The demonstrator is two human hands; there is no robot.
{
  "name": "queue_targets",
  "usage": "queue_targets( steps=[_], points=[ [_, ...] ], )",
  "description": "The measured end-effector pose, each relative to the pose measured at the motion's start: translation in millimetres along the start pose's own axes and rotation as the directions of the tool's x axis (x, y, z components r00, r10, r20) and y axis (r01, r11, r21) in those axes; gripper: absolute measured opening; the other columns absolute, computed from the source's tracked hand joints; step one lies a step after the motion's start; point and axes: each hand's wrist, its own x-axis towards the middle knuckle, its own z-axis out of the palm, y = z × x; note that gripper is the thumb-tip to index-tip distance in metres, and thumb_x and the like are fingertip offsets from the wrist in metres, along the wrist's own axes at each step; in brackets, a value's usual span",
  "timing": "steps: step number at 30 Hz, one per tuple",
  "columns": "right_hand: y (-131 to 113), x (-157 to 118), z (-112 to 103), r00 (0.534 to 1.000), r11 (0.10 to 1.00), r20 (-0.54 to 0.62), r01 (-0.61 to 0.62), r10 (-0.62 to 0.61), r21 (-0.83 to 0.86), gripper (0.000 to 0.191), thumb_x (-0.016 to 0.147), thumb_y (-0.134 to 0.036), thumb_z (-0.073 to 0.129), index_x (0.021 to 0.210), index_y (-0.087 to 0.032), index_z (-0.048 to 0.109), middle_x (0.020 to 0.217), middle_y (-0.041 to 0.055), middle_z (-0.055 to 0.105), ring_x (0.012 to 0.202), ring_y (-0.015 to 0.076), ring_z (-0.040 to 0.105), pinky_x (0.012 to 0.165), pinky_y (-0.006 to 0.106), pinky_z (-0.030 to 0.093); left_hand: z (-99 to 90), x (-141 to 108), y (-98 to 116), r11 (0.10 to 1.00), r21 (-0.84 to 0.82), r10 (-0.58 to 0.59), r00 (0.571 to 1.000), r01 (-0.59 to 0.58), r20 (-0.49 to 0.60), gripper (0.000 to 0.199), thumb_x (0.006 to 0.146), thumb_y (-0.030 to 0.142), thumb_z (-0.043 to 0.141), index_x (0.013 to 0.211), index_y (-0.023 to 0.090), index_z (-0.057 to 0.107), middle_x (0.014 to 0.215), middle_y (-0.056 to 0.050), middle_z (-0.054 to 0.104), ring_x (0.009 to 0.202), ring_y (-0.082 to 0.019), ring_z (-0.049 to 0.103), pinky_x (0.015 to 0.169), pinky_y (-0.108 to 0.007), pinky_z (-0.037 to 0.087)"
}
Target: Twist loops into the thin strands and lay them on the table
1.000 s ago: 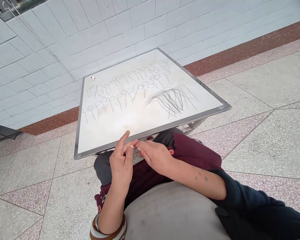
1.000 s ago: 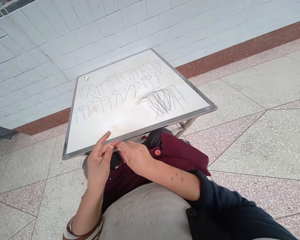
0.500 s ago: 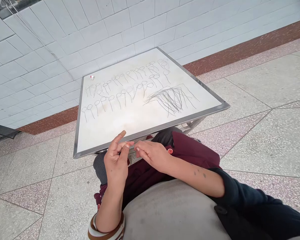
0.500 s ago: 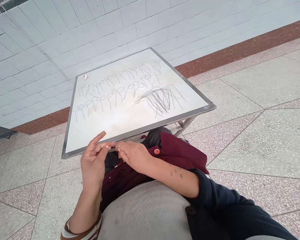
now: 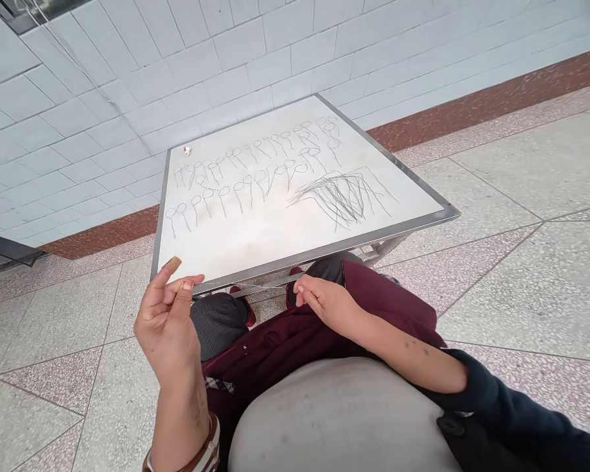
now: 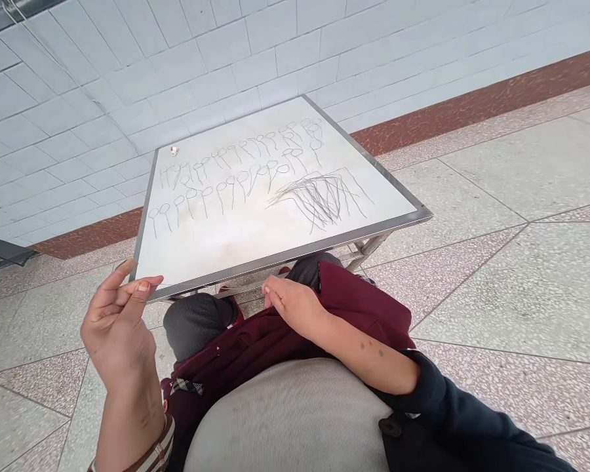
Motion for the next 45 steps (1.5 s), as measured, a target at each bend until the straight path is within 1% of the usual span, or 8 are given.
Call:
queue_targets(
  steps=[3,6,14,22,27,30,34,45],
  points=[
    [7.2,-1.5,-8.4,0.993,0.998,-0.11,-0.04,0.044,0.039,0.022,0.098,-0.021,0.038,0.094,-0.021,0.059,0.079,0.0002,0.068,0.074,0.0149,0.063,0.07,0.027,0.048,-10.9,8.2,5.7,0.998,0.057,0.032,0.999,-0.03,-0.026,0.042,0.079,0.023,0.07,0.121,0.02,0.065,0.082,0.0,0.073,0.087,-0.016,0.07,0.104,-0.041,0.043],
    [-7.4,4.3,-15.9,0.973,0.993,-0.212,0.101,-0.087,0.053,0.022,0.098,-0.027,0.044,0.101,-0.021,0.065,0.093,0.0035,0.072,0.09,0.0169,0.065,0.082,0.03,0.05,-9.5,7.5,3.3,0.992,0.1,-0.092,0.984,0.077,0.152,0.047,0.08,0.027,0.069,0.126,0.02,0.061,0.079,-0.001,0.074,0.091,-0.018,0.069,0.104,-0.041,0.043],
    [-41.3,18.2,-2.5,0.967,0.966,-0.106,0.243,-0.233,0.093,0.016,0.093,-0.025,0.056,0.098,-0.022,0.071,0.094,0.0024,0.075,0.086,0.0155,0.068,0.082,0.027,0.052,15.0,-4.0,-16.4,0.958,0.122,-0.286,0.813,0.261,0.507,0.065,0.081,0.036,0.068,0.141,0.023,0.045,0.1,-0.008,0.074,0.108,-0.024,0.065,0.1,-0.042,0.043],
    [-21.6,17.8,-7.8,0.967,0.833,-0.011,-0.212,0.253,0.512,0.028,0.086,-0.044,0.058,0.091,-0.02,0.069,0.069,-0.0007,0.065,0.046,0.008,0.046,0.046,0.022,0.038,-5.7,21.6,-40.3,0.932,0.002,-0.336,0.864,0.362,0.374,0.056,0.087,0.049,0.057,0.135,0.021,0.051,0.105,-0.011,0.073,0.099,-0.023,0.067,0.087,-0.037,0.049],
    [-5.1,33.1,-8.7,0.939,0.739,-0.018,-0.26,0.345,0.622,0.035,0.08,-0.05,0.06,0.091,-0.018,0.067,0.068,-0.0008,0.063,0.045,0.0067,0.039,0.044,0.021,0.034,1.6,12.6,-85.6,0.831,0.02,-0.517,0.758,0.557,0.398,0.063,0.077,0.052,0.067,0.127,0.015,0.056,0.1,-0.013,0.074,0.089,-0.021,0.069,0.074,-0.03,0.051],
    [12.9,48.9,-13.9,0.925,0.816,-0.114,-0.256,0.362,0.518,0.035,0.082,-0.05,0.056,0.09,-0.018,0.067,0.07,-0.0002,0.065,0.045,0.0077,0.039,0.045,0.022,0.035,13.7,0.1,-110.5,0.783,0.059,-0.575,0.684,0.619,0.448,0.061,0.074,0.05,0.07,0.123,0.014,0.059,0.098,-0.013,0.074,0.087,-0.02,0.069,0.072,-0.029,0.05],
    [45.8,75.0,-31.9,0.906,0.937,-0.239,-0.337,0.349,0.09,0.034,0.091,-0.043,0.043,0.096,-0.02,0.067,0.082,0.0007,0.072,0.053,0.011,0.051,0.053,0.023,0.041,30.2,-11.4,-133.2,0.756,0.07,-0.592,0.635,0.651,0.497,0.061,0.07,0.05,0.073,0.118,0.014,0.062,0.096,-0.013,0.075,0.085,-0.021,0.069,0.071,-0.029,0.051],
    [90.2,120.9,-70.8,0.843,0.802,-0.324,-0.521,0.43,-0.29,0.026,0.092,-0.023,0.045,0.098,-0.017,0.069,0.089,0.0068,0.072,0.081,0.0189,0.062,0.067,0.026,0.039,34.2,-26.7,-142.2,0.791,0.066,-0.514,0.601,0.609,0.612,0.048,0.07,0.047,0.075,0.106,0.016,0.071,0.095,-0.012,0.075,0.087,-0.023,0.068,0.075,-0.032,0.05]
  ],
)
